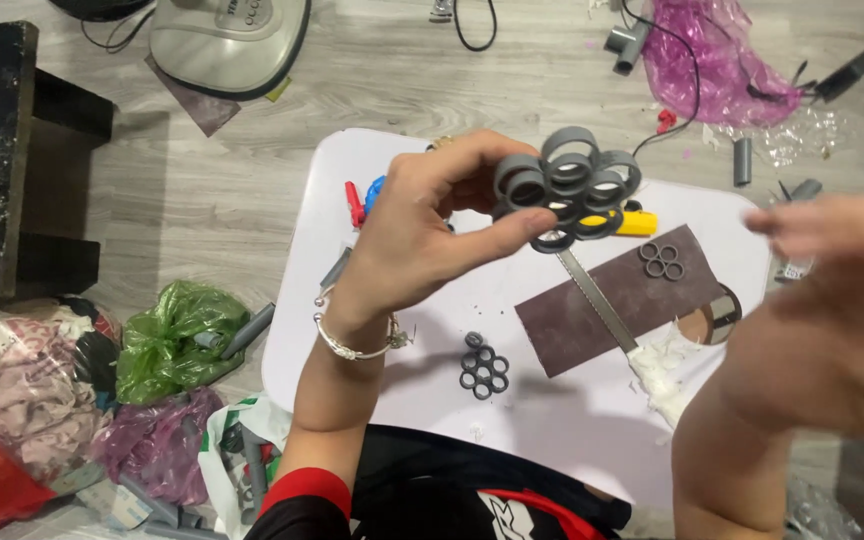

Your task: Assembling small grey plastic rings into a larger honeycomb-like structure on a low table.

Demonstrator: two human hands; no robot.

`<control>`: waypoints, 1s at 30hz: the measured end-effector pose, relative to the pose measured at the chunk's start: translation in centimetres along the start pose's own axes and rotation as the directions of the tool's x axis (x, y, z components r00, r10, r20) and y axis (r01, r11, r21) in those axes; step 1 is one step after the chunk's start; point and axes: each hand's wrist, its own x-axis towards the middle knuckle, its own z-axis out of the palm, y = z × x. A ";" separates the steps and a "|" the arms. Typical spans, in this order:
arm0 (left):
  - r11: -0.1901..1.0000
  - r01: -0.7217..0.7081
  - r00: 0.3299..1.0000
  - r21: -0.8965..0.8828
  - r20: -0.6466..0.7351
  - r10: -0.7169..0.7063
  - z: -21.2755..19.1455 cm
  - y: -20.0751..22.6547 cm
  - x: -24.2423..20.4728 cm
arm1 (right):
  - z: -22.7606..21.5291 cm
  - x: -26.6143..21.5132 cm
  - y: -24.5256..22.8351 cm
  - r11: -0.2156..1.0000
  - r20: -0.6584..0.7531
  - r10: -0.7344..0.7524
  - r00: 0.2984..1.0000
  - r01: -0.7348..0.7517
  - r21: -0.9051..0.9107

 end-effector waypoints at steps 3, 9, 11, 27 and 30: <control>0.999 0.017 1.000 -0.036 -0.001 -0.017 0.4 0.0 0.1 | 5.3 3.3 -3.6 0.996 0.149 -0.003 0.989 0.016 -0.090; 1.000 -0.016 1.000 0.011 -0.010 0.016 0.8 -0.3 0.7 | 5.3 4.5 -4.0 0.978 0.321 0.209 0.924 -0.201 -0.058; 1.000 -0.008 1.000 -0.004 -0.002 0.008 0.7 -0.4 0.7 | 4.0 4.6 -3.5 0.977 0.358 0.212 0.909 -0.187 -0.104; 1.000 0.003 1.000 0.006 0.030 -0.004 1.4 -0.9 0.8 | -15.5 -3.9 10.5 -0.124 -0.119 0.992 0.036 0.384 -0.915; 1.000 -0.003 0.999 0.005 0.040 0.003 1.6 -1.2 0.7 | -17.2 -4.0 12.6 -0.042 -0.106 0.990 -0.098 0.505 -0.862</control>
